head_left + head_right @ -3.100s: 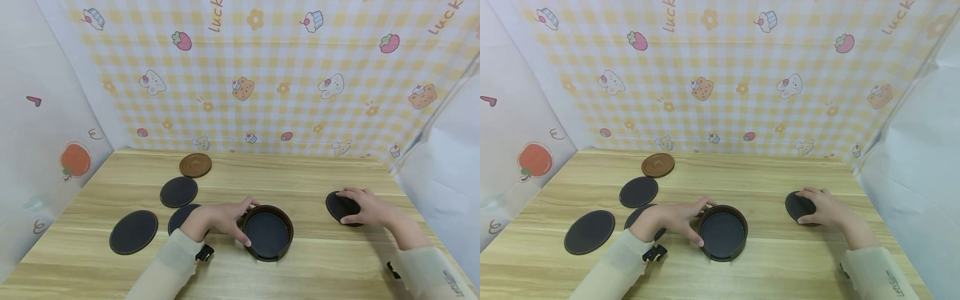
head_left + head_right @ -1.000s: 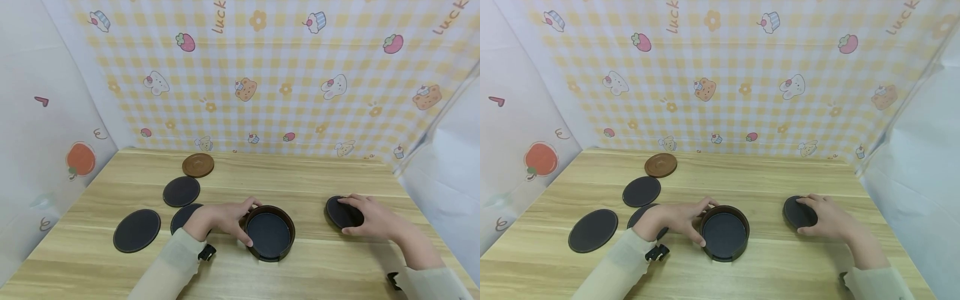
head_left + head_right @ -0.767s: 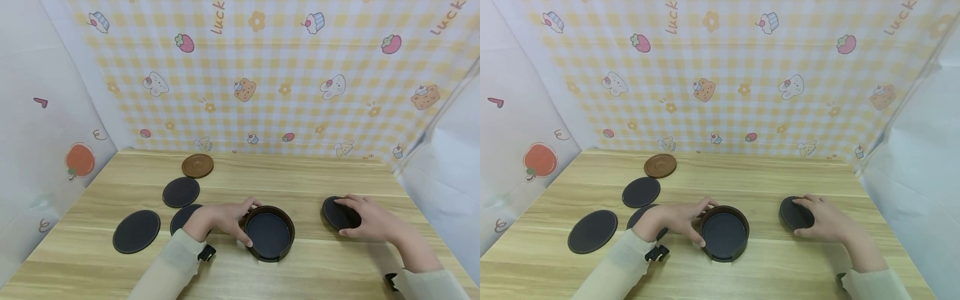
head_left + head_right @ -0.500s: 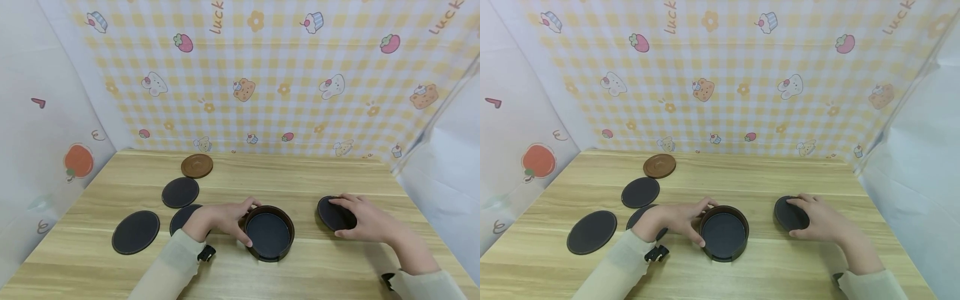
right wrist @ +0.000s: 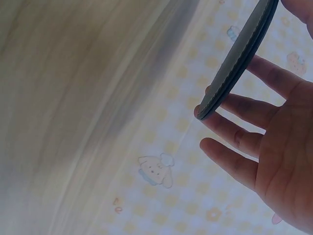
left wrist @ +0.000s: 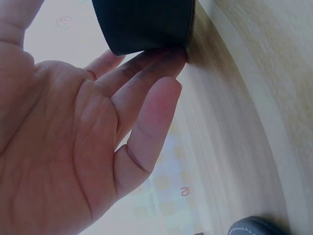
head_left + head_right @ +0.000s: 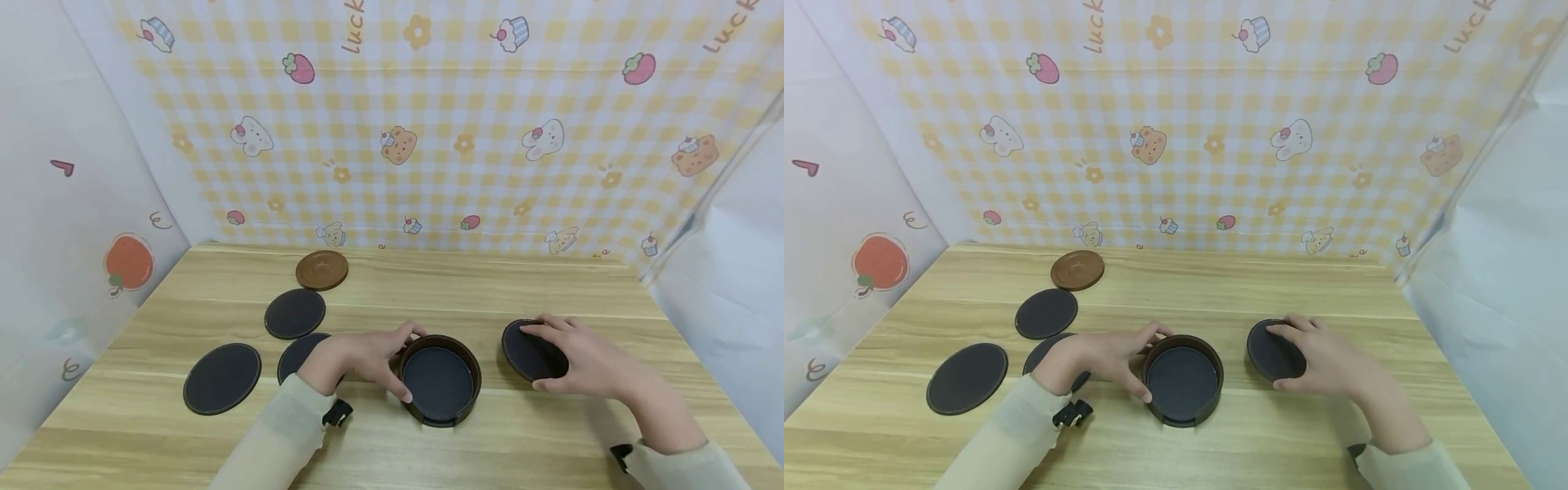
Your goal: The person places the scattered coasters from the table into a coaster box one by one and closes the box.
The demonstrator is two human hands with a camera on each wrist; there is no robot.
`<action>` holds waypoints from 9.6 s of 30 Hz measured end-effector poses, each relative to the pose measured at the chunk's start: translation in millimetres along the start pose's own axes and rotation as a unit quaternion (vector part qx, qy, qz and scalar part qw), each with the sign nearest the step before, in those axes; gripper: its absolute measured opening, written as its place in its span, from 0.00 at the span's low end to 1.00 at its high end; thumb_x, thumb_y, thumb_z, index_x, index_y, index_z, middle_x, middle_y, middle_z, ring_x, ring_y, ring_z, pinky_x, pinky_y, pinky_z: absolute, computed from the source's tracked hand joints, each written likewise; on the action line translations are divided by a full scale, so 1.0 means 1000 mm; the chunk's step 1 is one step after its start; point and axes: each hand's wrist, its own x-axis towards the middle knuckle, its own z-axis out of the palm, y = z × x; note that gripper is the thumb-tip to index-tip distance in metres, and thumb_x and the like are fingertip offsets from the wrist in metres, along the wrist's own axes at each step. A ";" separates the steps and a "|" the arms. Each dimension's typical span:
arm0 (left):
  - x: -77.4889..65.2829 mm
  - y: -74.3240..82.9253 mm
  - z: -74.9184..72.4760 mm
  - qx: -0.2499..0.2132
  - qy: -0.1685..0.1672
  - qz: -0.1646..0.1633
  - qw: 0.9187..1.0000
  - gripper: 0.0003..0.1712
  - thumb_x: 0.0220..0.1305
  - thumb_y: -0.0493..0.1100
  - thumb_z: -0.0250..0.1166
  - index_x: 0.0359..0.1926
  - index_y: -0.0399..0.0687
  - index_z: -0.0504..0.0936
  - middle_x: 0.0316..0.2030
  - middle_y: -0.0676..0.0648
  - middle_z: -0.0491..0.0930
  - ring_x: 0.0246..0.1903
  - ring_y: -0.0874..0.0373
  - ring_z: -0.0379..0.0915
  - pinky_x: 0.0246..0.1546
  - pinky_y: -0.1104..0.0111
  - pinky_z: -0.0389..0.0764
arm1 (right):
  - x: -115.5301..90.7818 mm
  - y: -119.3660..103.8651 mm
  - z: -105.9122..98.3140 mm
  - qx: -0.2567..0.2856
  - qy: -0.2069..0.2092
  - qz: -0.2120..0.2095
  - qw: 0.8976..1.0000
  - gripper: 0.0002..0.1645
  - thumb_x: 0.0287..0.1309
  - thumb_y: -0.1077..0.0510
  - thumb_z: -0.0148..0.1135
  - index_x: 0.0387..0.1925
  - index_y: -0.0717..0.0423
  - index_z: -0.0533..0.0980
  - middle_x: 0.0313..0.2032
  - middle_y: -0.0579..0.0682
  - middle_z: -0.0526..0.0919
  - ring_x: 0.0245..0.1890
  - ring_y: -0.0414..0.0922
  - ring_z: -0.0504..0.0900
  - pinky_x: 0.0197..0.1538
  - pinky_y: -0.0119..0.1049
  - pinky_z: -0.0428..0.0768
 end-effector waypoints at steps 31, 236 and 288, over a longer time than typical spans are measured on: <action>0.001 -0.002 -0.001 -0.012 -0.008 0.006 1.000 0.54 0.52 0.48 0.78 0.71 0.65 0.52 0.68 0.47 0.67 0.69 0.53 0.63 0.66 0.58 0.67 | 0.018 -0.052 -0.002 0.011 0.004 -0.051 0.999 0.48 0.43 0.39 0.77 0.67 0.40 0.71 0.70 0.58 0.68 0.63 0.58 0.70 0.49 0.50 0.79; -0.103 -0.072 -0.013 0.244 0.167 -0.044 0.954 0.54 0.38 0.57 0.81 0.70 0.57 0.70 0.64 0.40 0.68 0.56 0.42 0.67 0.48 0.37 0.71 | 0.054 -0.050 0.037 0.281 -0.189 -0.118 0.934 0.65 0.51 0.45 0.76 0.78 0.57 0.45 0.69 0.58 0.68 0.65 0.58 0.72 0.65 0.50 0.72; -0.063 -0.011 -0.001 0.257 0.141 0.049 0.955 0.53 0.39 0.56 0.78 0.70 0.62 0.69 0.56 0.53 0.67 0.51 0.57 0.66 0.46 0.65 0.75 | 0.055 -0.050 0.039 0.283 -0.195 -0.094 0.934 0.66 0.49 0.45 0.77 0.79 0.54 0.45 0.71 0.54 0.66 0.69 0.54 0.69 0.67 0.52 0.69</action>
